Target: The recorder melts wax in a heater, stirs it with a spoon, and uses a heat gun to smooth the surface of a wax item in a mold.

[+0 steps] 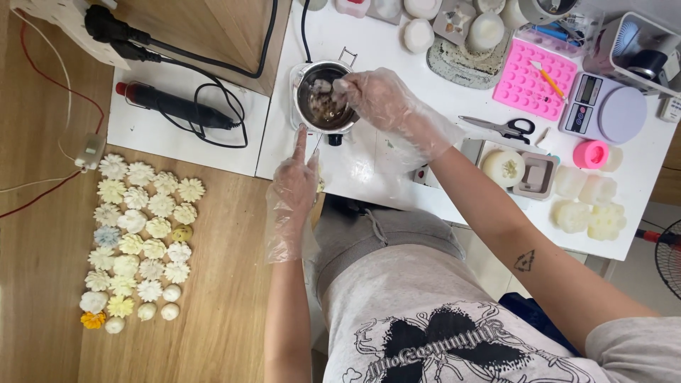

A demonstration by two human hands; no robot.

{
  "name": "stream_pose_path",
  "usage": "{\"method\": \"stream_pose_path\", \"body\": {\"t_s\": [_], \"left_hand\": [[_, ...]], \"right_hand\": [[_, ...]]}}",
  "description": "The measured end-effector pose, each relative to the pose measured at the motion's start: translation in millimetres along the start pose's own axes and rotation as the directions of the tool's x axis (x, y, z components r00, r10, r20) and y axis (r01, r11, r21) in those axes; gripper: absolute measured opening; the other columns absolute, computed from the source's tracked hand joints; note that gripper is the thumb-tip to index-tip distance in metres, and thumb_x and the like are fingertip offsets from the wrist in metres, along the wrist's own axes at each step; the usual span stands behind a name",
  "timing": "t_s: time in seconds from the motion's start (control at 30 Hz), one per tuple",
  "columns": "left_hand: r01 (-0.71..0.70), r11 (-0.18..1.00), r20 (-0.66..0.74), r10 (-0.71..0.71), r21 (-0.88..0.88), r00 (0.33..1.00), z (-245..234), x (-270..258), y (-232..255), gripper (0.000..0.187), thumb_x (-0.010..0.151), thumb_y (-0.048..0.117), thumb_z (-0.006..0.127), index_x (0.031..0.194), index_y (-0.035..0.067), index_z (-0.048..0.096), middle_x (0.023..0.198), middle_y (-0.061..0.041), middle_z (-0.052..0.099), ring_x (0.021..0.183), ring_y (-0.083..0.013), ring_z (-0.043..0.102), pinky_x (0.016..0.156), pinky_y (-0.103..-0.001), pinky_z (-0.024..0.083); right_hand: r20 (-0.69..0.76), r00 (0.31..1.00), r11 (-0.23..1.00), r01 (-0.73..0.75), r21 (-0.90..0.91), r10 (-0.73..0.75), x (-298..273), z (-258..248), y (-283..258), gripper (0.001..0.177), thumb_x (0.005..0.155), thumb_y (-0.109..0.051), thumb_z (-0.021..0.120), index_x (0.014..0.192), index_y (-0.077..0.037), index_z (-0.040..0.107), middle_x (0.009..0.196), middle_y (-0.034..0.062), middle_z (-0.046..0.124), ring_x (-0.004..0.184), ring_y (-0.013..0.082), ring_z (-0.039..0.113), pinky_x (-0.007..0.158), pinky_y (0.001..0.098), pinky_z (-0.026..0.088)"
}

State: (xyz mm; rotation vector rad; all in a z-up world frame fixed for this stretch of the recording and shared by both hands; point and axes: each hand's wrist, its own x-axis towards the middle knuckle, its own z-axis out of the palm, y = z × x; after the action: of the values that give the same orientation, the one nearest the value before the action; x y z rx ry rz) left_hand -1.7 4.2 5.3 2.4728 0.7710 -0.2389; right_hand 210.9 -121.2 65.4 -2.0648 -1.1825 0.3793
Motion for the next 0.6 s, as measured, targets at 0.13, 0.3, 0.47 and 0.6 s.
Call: {"method": "stream_pose_path", "body": {"t_s": [0.13,0.3,0.47,0.6], "left_hand": [[0.027,0.997,0.061,-0.023,-0.069,0.998,-0.6,-1.6,-0.8,0.068,0.104,0.043,0.054,0.163,0.039,0.02,0.071,-0.011,0.062,0.062,-0.0269,0.066,0.06,-0.044,0.056],[-0.024,1.0,-0.033,0.023,-0.01,0.999,-1.6,-3.9,1.8,0.067,0.105,0.042,0.055,0.163,0.036,0.022,0.072,-0.01,0.061,0.059,-0.0255,0.064,0.055,-0.043,0.055],[-0.023,0.999,0.003,0.023,0.029,1.0,1.1,-4.0,1.8,0.068,0.106,0.042,0.053,0.164,0.034,0.02,0.072,-0.013,0.061,0.061,-0.0286,0.065,0.055,-0.045,0.055],[0.011,1.0,0.042,-0.011,-0.02,0.999,-7.9,-4.7,4.7,0.066,0.105,0.043,0.051,0.162,0.038,0.02,0.076,-0.014,0.063,0.065,-0.0292,0.068,0.059,-0.047,0.056]], "right_hand": [[-0.103,0.988,0.992,-0.123,-0.035,0.119,-2.6,0.2,3.4,0.029,0.109,-0.011,0.048,0.1,0.002,0.072,0.081,0.0123,0.077,0.066,0.0234,0.074,0.067,0.0352,0.062],[0.004,0.991,0.99,-0.137,0.018,0.137,-7.1,-15.5,-12.8,0.029,0.108,-0.012,0.048,0.102,0.002,0.072,0.08,0.0134,0.076,0.069,0.0238,0.074,0.07,0.036,0.061],[-0.073,0.987,0.988,-0.149,-0.033,0.146,-2.2,-7.7,-11.3,0.03,0.11,-0.017,0.053,0.1,0.0,0.076,0.083,0.0141,0.076,0.069,0.0247,0.072,0.068,0.038,0.059],[-0.153,0.984,0.995,-0.092,-0.035,0.086,-2.6,4.4,15.7,0.029,0.106,-0.015,0.05,0.101,0.001,0.074,0.083,0.0109,0.077,0.066,0.0217,0.073,0.067,0.0353,0.061]]}}
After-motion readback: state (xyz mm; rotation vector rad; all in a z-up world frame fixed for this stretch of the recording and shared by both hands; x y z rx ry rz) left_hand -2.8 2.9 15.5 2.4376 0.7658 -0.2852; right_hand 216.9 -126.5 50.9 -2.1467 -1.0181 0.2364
